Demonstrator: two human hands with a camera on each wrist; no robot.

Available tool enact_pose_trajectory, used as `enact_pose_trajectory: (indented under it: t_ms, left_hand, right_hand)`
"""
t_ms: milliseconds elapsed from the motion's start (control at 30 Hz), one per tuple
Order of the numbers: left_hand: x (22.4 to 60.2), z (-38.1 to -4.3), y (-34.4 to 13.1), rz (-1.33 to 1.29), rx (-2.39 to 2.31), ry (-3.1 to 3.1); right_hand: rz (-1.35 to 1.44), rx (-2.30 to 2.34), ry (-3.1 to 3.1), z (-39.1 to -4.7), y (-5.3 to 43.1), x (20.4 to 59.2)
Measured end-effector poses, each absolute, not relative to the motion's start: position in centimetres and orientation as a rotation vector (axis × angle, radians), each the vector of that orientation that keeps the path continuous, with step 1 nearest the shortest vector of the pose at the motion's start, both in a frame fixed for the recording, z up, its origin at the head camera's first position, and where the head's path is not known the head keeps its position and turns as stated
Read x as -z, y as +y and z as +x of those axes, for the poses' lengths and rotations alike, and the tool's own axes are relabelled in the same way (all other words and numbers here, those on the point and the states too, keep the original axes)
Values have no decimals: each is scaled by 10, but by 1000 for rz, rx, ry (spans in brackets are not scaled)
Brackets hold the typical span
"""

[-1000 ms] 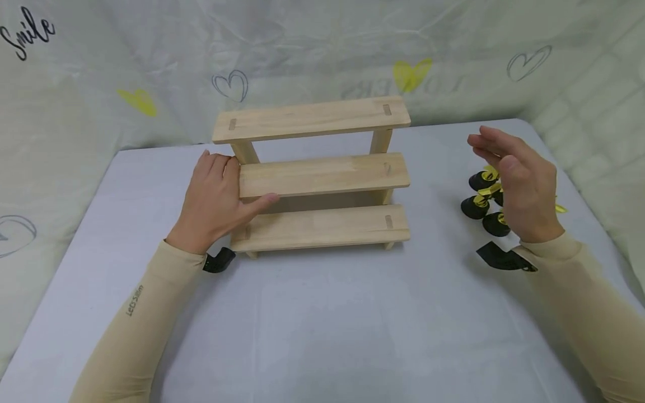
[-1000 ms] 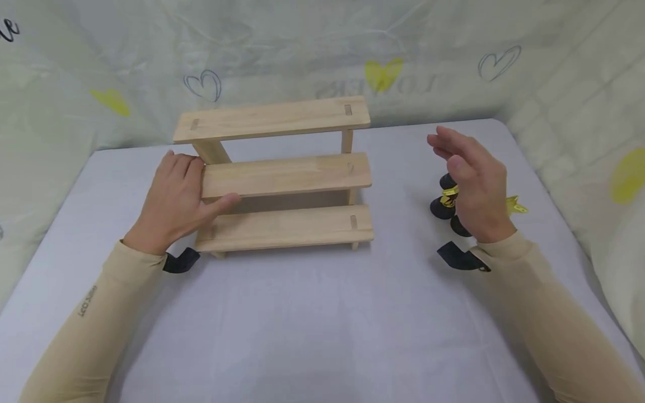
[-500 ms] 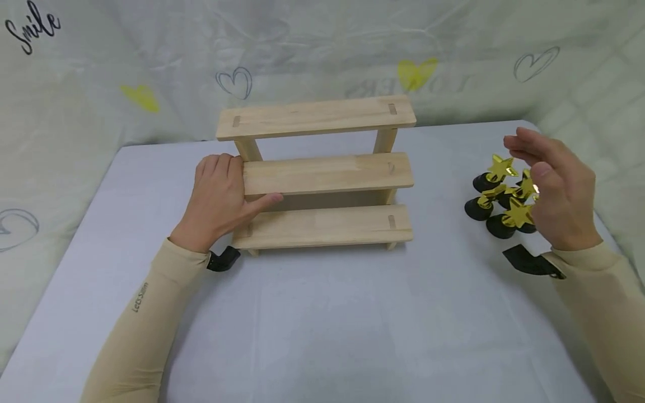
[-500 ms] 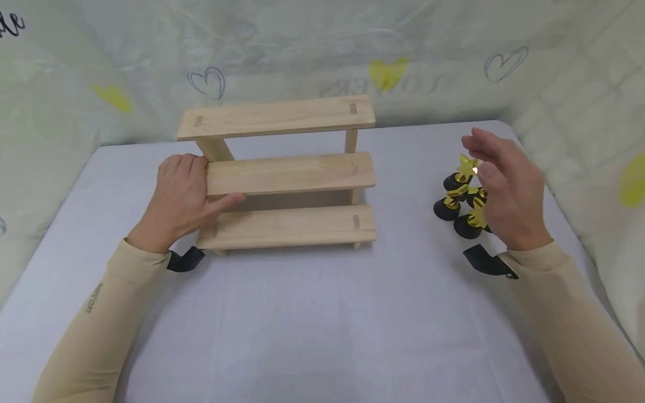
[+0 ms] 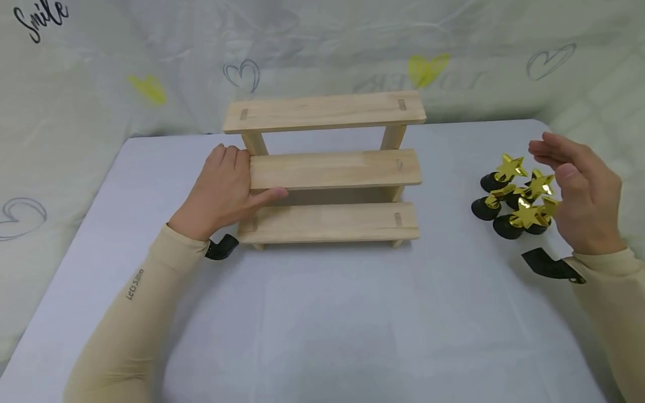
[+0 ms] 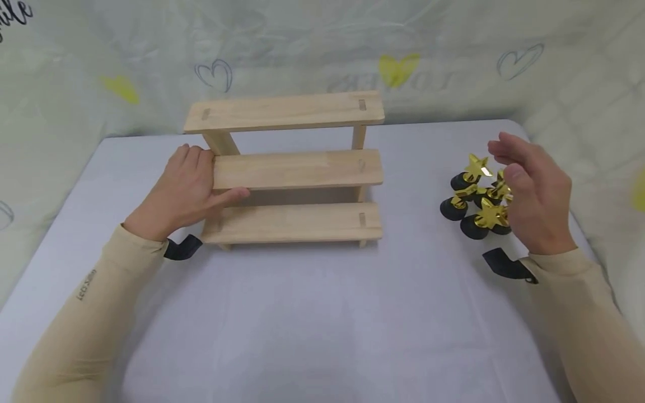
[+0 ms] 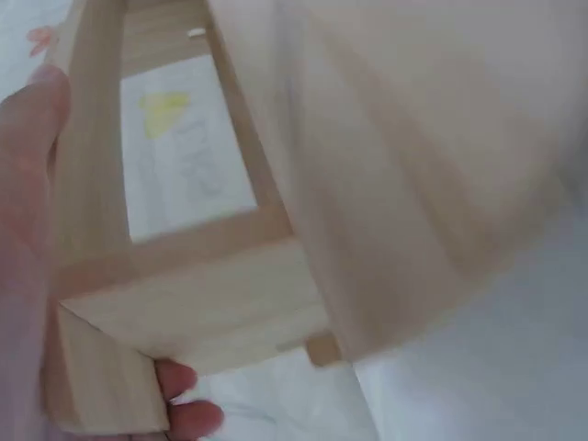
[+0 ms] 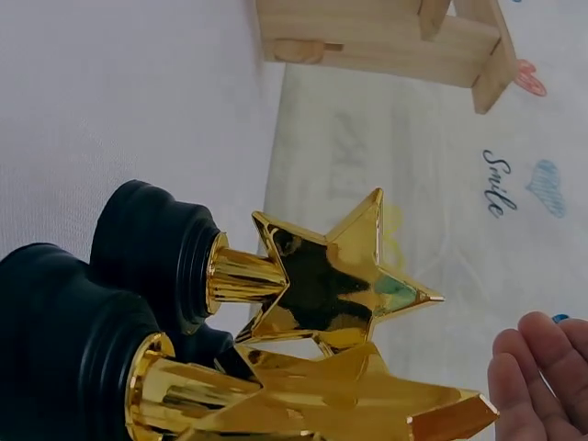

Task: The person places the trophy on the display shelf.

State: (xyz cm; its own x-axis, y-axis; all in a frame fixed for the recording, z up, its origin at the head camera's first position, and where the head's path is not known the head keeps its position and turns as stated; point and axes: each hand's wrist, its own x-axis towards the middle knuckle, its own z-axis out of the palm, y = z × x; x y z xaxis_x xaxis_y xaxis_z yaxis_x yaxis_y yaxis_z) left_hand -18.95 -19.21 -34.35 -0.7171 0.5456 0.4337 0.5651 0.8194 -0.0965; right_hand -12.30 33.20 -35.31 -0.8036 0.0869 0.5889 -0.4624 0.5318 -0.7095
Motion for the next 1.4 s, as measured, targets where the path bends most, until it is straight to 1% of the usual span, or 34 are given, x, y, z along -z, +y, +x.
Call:
enact_pose_trajectory:
  t_ms: [267,467,633,867,1033,1133,1300,1400]
  left_hand:
    - [333,-187,-199,-823,0,-2769]
    - [323,-190,-192,-822,-44,-2857]
    - [328,-190,-193,-766,-11,-2870]
    - [338,-192,-197,-813,6,-2648]
    - [335,-193,-192,-716,35,-2778]
    - [335,-192,-191,-655,46,-2848]
    - [335,-190,-193,-658,73,-2849]
    - [336,-189,-193,-673,91,-2832]
  right_hand:
    - [262,-1243,-2214,-127,334,357]
    - [223,-1164,-2265,-123,333,356]
    - [223,-1155,-2270,-124,332,357]
    - [183,-1136,-2295,-125,336,363]
    - [201,-1085,-2239,-120,343,357]
    - [121,-1103,-2239,-118,348,351]
    - [-112,-1176,-2293,-117,362,344]
    - [-152,-1253,-2270,-118,374,344]
